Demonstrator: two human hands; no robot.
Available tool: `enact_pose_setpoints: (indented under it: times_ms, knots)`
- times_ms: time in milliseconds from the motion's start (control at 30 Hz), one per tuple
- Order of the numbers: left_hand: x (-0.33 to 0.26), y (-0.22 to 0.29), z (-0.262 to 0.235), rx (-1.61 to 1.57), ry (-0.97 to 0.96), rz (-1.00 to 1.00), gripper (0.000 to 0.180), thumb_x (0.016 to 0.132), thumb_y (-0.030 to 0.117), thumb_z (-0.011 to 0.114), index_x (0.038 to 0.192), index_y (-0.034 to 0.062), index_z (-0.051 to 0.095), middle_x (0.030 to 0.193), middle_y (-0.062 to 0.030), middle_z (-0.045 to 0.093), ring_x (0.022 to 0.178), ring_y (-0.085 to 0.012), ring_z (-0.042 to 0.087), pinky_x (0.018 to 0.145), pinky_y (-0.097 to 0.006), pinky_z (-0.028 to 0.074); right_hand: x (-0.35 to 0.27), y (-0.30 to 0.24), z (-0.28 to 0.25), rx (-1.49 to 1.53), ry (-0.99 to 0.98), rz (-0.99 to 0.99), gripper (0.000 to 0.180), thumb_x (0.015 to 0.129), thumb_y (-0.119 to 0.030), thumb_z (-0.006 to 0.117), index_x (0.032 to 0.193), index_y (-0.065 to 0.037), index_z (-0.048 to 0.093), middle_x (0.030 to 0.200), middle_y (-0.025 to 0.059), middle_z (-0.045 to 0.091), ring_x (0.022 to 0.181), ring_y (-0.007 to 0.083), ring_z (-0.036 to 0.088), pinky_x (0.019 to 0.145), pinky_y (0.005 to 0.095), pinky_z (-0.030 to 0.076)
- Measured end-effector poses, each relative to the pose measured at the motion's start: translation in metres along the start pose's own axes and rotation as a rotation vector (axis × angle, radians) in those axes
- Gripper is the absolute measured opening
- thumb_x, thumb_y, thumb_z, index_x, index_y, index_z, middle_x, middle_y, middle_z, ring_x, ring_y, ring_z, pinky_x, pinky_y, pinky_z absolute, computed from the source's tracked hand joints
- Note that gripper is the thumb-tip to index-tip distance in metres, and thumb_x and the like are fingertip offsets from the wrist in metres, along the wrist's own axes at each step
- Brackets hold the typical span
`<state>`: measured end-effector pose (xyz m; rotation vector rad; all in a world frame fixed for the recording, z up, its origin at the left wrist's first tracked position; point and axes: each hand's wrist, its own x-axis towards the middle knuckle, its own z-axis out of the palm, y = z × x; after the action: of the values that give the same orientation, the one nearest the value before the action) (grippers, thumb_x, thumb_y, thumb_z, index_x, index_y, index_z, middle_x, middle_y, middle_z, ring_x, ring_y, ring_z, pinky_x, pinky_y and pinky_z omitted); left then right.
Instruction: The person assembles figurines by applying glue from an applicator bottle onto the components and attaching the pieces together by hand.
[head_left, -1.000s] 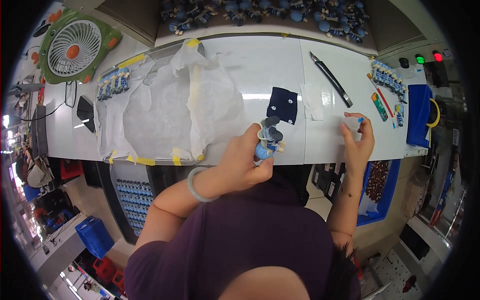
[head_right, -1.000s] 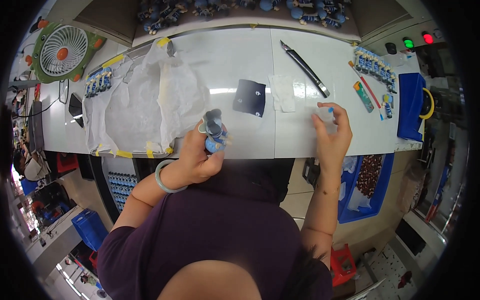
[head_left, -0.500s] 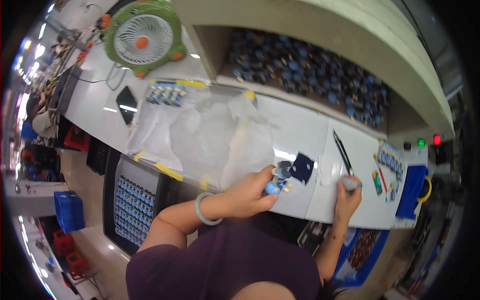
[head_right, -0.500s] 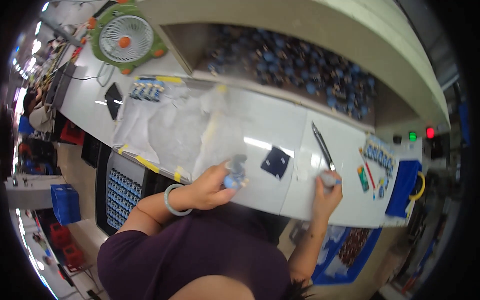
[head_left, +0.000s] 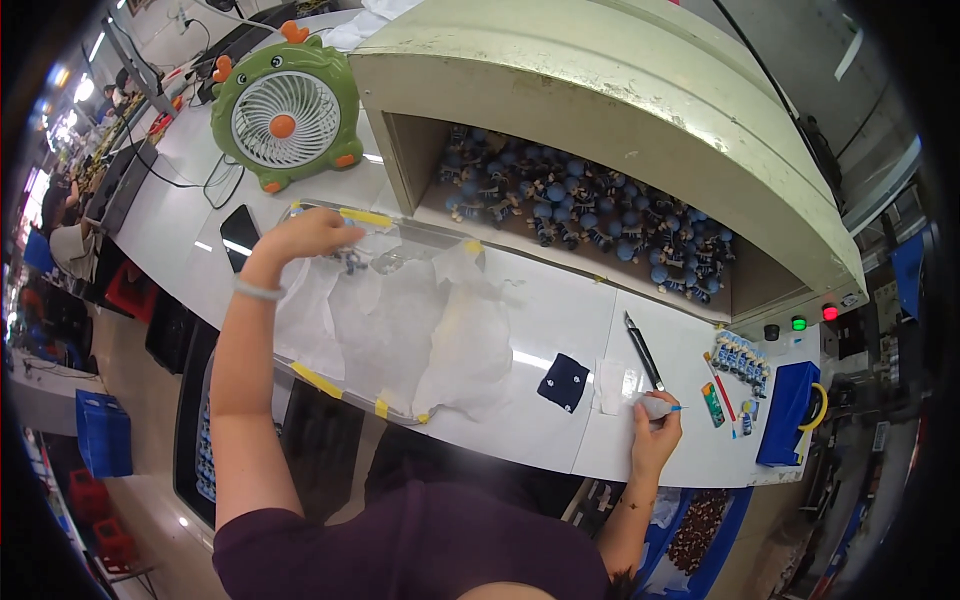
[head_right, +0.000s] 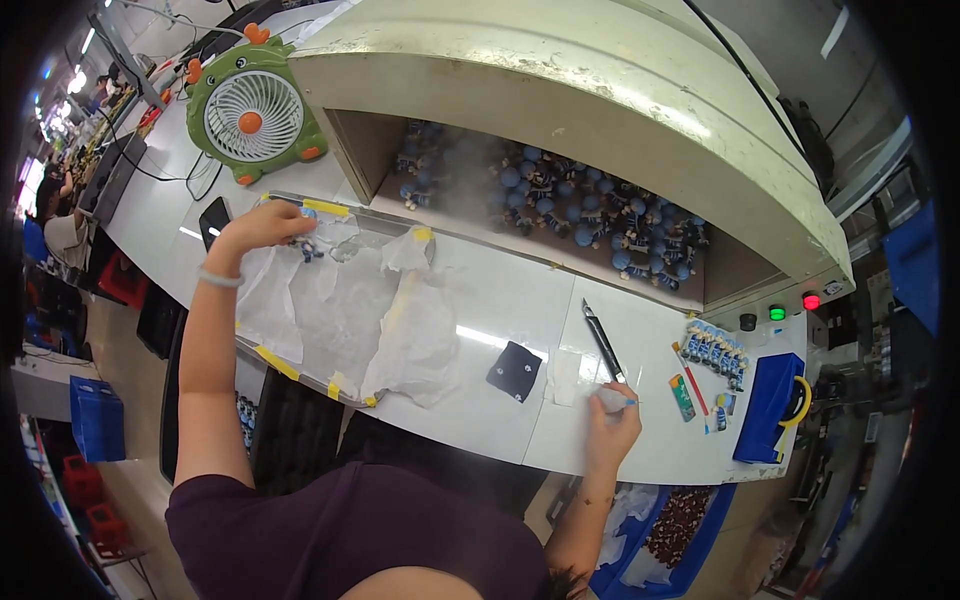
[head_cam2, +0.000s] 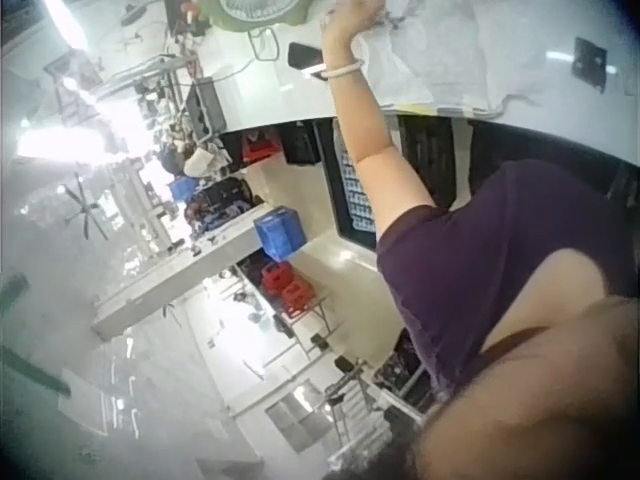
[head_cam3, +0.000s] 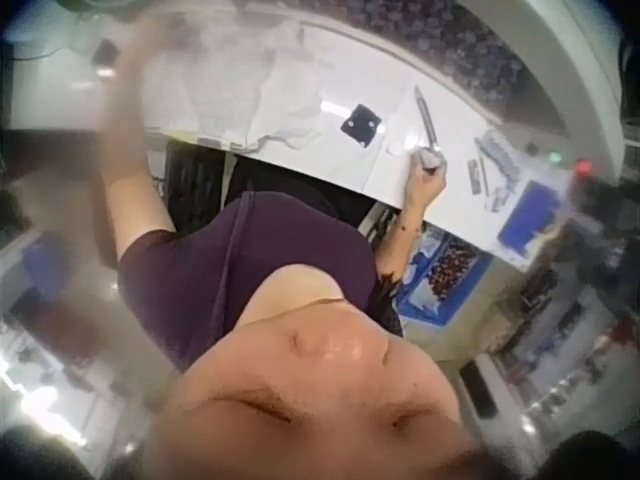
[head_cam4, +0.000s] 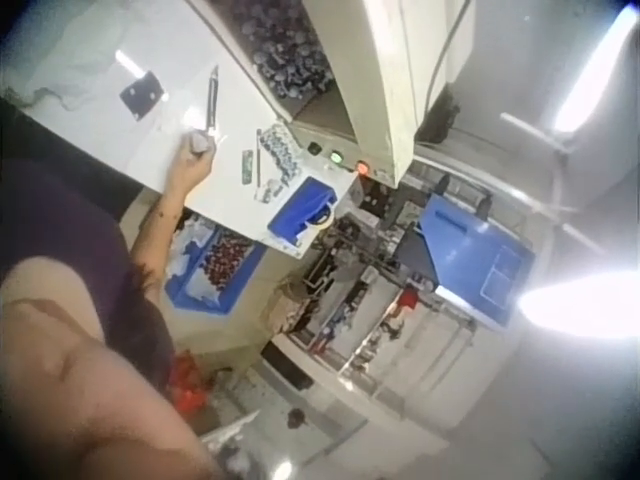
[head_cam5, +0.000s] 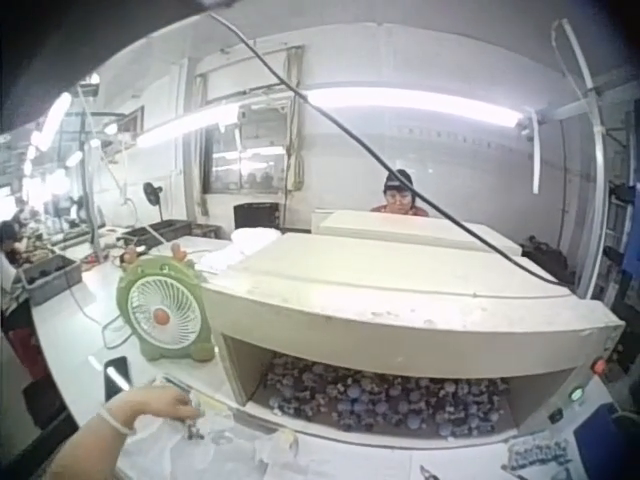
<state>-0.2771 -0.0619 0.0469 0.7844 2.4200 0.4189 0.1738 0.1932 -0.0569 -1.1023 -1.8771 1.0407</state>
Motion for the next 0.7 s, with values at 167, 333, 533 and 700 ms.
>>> enact_pose_setpoints:
  times_ms: [167, 333, 533, 700]
  knots:
    - [0.035, 0.024, 0.025, 0.415, -0.015, -0.058, 0.051, 0.077, 0.049, 0.053, 0.075, -0.0018, 0.062, 0.069, -0.0139, 0.060, 0.065, -0.0261, 0.058, 0.062, -0.036, 0.046, 0.001, 0.004, 0.000, -0.019, 0.002, 0.002, 0.023, 0.069, 0.000, 0.064, 0.092, 0.000, 0.057, 0.089, 0.0089, 0.060, 0.084, 0.0182, 0.056, 0.079, 0.0281, 0.043]
    - [0.020, 0.020, 0.022, 0.359, 0.296, -0.045, 0.034, 0.071, 0.036, 0.061, 0.085, 0.0046, 0.064, 0.077, -0.0120, 0.061, 0.077, -0.0262, 0.058, 0.069, -0.033, 0.046, -0.001, 0.006, 0.001, -0.017, -0.003, -0.009, 0.023, 0.070, -0.001, 0.064, 0.091, 0.000, 0.057, 0.089, 0.0093, 0.060, 0.084, 0.0191, 0.056, 0.079, 0.0285, 0.043]
    - [-0.003, -0.007, 0.029, 0.331, 0.164, 0.353, 0.055, 0.051, 0.008, 0.066, 0.104, 0.0161, 0.058, 0.098, -0.0084, 0.052, 0.112, -0.0265, 0.039, 0.096, -0.040, 0.029, 0.002, 0.016, -0.004, -0.065, -0.061, -0.060, 0.027, 0.072, 0.000, 0.064, 0.098, -0.001, 0.053, 0.093, 0.0086, 0.058, 0.085, 0.0149, 0.055, 0.077, 0.0256, 0.044]
    - [0.004, -0.018, 0.043, 0.323, 0.347, 0.432, 0.054, 0.052, 0.012, 0.067, 0.105, 0.0175, 0.057, 0.105, -0.0047, 0.052, 0.114, -0.0295, 0.037, 0.102, -0.053, 0.013, -0.001, 0.007, -0.008, -0.026, -0.039, -0.017, 0.027, 0.072, -0.001, 0.064, 0.097, -0.001, 0.053, 0.091, 0.0081, 0.059, 0.083, 0.0147, 0.055, 0.076, 0.0251, 0.044]
